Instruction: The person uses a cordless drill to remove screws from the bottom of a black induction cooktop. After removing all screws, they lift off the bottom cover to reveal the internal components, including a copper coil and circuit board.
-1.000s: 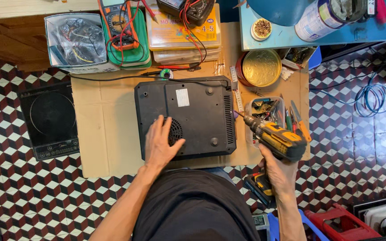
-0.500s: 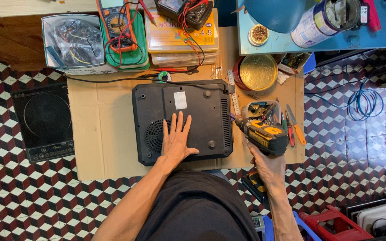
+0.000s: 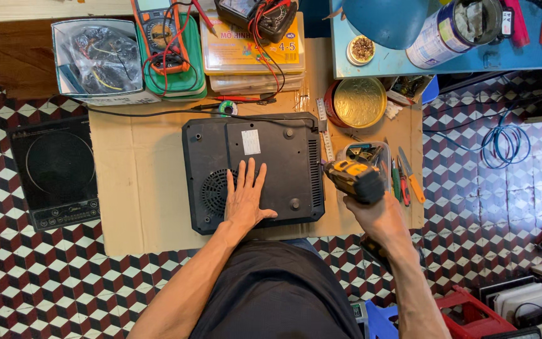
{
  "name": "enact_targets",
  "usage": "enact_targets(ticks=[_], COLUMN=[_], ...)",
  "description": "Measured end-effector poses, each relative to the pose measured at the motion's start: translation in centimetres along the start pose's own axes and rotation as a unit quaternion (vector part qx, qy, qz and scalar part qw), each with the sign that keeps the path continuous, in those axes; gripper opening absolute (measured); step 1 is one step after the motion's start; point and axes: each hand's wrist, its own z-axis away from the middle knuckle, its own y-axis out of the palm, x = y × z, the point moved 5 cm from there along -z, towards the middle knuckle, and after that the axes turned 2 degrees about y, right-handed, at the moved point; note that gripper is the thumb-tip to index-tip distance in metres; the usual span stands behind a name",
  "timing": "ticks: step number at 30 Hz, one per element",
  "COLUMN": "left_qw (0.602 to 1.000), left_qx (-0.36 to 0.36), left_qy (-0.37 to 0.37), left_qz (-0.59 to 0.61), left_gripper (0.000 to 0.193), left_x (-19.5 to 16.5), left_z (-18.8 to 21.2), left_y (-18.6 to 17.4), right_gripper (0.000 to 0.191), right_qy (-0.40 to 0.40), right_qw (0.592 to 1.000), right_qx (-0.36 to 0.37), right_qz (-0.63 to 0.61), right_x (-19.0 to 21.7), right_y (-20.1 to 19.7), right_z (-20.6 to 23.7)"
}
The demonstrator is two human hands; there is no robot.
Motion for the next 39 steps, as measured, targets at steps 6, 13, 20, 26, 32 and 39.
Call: enact_targets(ticks=[6,13,20,26,32,39], left_qw=[1.000,1.000,0.993,0.964,0.971,0.970], left_qx=[0.004,-0.005,-0.115,-0.157,-0.132,-0.186], left_qy=[-0.009,-0.001,0.009,0.136,0.167,0.151], left_qz=[0.003,0.002,0.031,0.169,0.108,0.033], left_gripper=[0.136,0.135,0.095,0.032,0.017,0.014], left_x=[0.4,0.3,-1.3,-7.0,-9.5,-7.8], left_z=[0.0,0.3,-0.6,-8.4,-13.9,-14.6], left_y=[0.1,-0.5,-1.8,0.2,3.4,5.0], right_gripper=[0.036,0.040,0.038,0.040,0.041,0.032], right_qy=[-0.058,-0.010,-0.057,-0.022,0.019,-0.006], right_qw=[0.998,1.000,0.996,0.994,0.995,0.990], right_qx=[0.021,0.015,-0.021,-0.017,-0.020,-0.012], right_qz=[-0.008,-0.024,-0.060,-0.104,-0.093,-0.140], right_x=[3.9,4.5,3.8,2.9,0.7,0.5], right_y=[-0.8,-0.9,-0.8,-1.0,-1.2,0.4], right_z=[-1.3,0.0,0.3,0.2,-0.6,-3.2])
